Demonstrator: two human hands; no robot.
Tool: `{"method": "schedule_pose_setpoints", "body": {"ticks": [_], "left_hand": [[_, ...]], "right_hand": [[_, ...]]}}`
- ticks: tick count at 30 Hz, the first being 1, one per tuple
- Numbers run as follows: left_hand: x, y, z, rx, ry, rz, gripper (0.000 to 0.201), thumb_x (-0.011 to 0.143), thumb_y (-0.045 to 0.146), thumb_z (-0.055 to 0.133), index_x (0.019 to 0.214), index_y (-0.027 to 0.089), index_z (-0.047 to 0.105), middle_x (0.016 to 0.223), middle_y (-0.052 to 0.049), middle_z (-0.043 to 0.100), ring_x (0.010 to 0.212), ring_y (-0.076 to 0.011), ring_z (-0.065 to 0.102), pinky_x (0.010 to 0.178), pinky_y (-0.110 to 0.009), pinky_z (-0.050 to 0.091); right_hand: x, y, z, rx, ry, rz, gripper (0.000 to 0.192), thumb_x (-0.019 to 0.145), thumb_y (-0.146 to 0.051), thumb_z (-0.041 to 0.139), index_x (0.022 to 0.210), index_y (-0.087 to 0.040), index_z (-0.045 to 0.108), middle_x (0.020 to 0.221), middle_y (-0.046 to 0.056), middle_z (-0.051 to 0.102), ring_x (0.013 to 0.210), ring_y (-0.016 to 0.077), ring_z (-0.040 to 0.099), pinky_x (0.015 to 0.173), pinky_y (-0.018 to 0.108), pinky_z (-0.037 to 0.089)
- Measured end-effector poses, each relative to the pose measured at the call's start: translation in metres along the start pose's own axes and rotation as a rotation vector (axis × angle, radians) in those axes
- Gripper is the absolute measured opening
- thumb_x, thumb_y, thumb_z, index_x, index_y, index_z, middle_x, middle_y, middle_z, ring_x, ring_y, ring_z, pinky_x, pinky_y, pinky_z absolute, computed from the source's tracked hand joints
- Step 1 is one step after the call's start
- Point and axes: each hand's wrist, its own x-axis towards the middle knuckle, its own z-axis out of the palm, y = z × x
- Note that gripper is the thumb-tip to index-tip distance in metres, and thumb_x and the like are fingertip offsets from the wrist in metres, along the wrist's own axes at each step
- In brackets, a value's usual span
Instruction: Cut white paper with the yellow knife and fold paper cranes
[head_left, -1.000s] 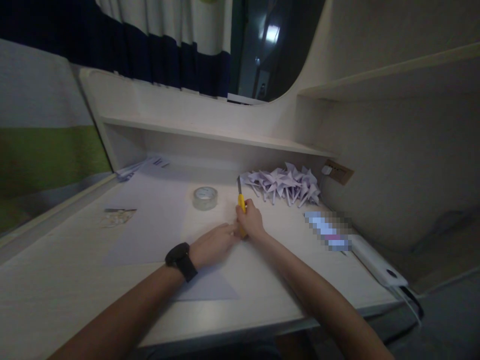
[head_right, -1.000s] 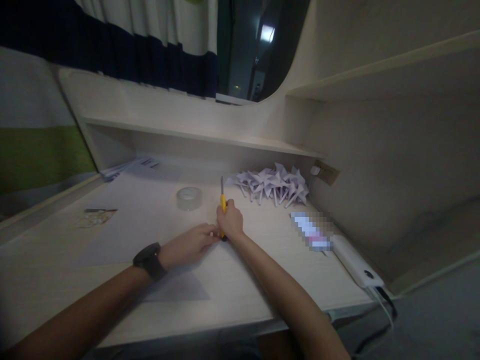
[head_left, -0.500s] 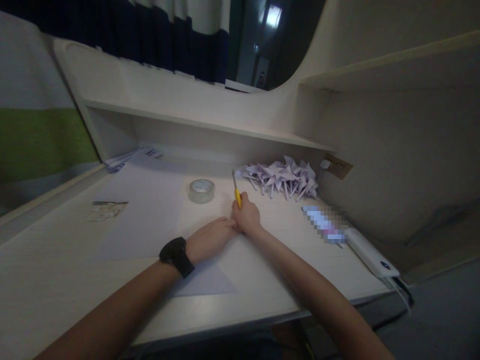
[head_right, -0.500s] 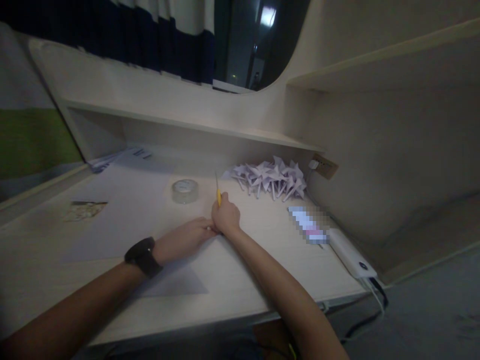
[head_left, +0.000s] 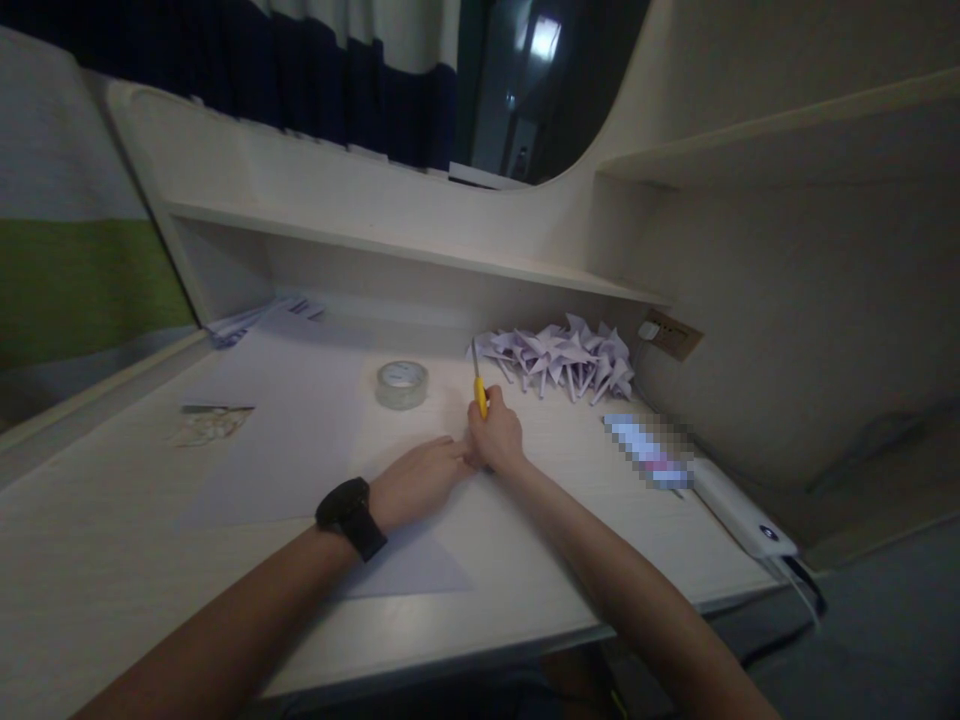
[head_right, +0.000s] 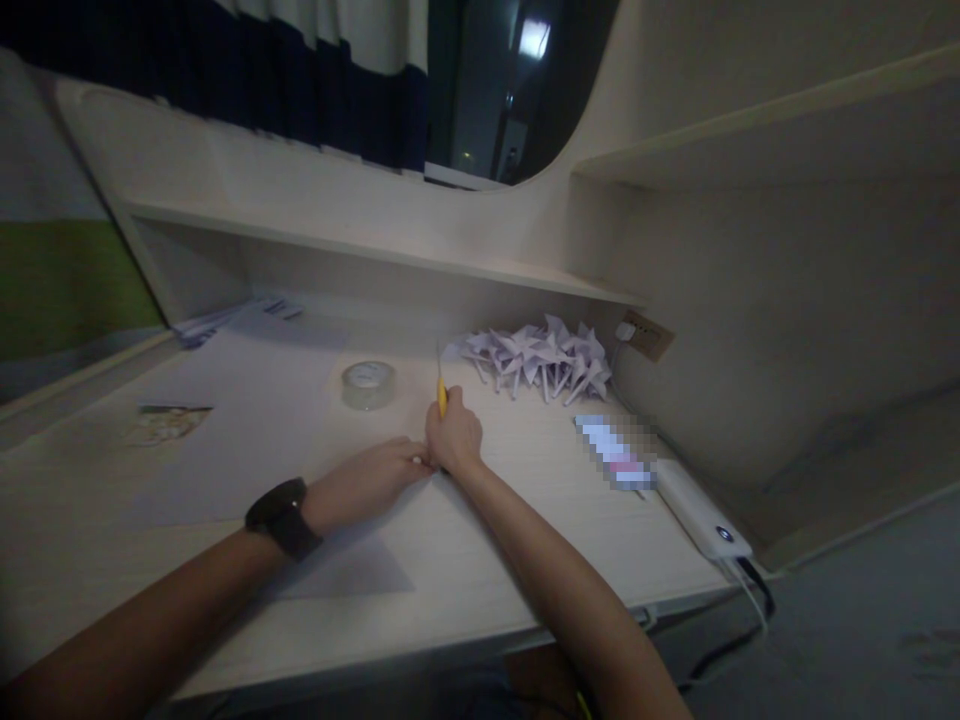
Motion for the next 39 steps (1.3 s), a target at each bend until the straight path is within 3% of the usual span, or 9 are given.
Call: {"method": "schedule_pose_setpoints", "body": {"ticks": [11,16,23,39], "left_hand": [[0.001,0.001,-0.002,-0.051,-0.011,-0.056,0.03,0.091,0.008,0.044,0.103,0.02,0.068,0.108,-0.005,0.067,0.1,-0.019,0.059,0.09,-0.031,0.042],[0.001,0.001,-0.003,-0.051,0.023,-0.004,0.026,0.092,0.012,0.046,0.104,0.021,0.067,0.106,-0.002,0.068,0.098,-0.0183,0.058,0.088,-0.03,0.041],[-0.001,0.001,0.001,0.047,0.025,-0.006,0.024,0.094,0.013,0.045,0.102,0.019,0.066,0.102,-0.004,0.067,0.091,-0.0193,0.058,0.084,-0.032,0.043],[0.0,0.008,-0.003,0.043,-0.018,-0.037,0.019,0.094,0.017,0.05,0.103,0.021,0.066,0.103,-0.005,0.066,0.101,-0.0211,0.052,0.09,-0.036,0.036]], "right_hand": [[-0.005,-0.004,0.003,-0.047,0.026,0.029,0.026,0.095,-0.034,0.033,0.115,-0.019,0.041,0.084,0.009,0.068,0.076,0.0255,0.066,0.065,0.032,0.042],[-0.004,-0.004,0.003,-0.046,0.019,0.045,0.025,0.095,-0.035,0.034,0.114,-0.02,0.041,0.085,0.009,0.068,0.078,0.0266,0.066,0.066,0.032,0.043],[-0.002,-0.003,0.004,-0.022,0.001,0.061,0.024,0.095,-0.034,0.033,0.113,-0.02,0.042,0.085,0.009,0.068,0.078,0.026,0.066,0.066,0.033,0.043],[-0.001,0.003,0.003,-0.027,-0.002,0.051,0.026,0.094,-0.033,0.034,0.115,-0.02,0.042,0.086,0.009,0.068,0.079,0.026,0.066,0.067,0.033,0.044]]}}
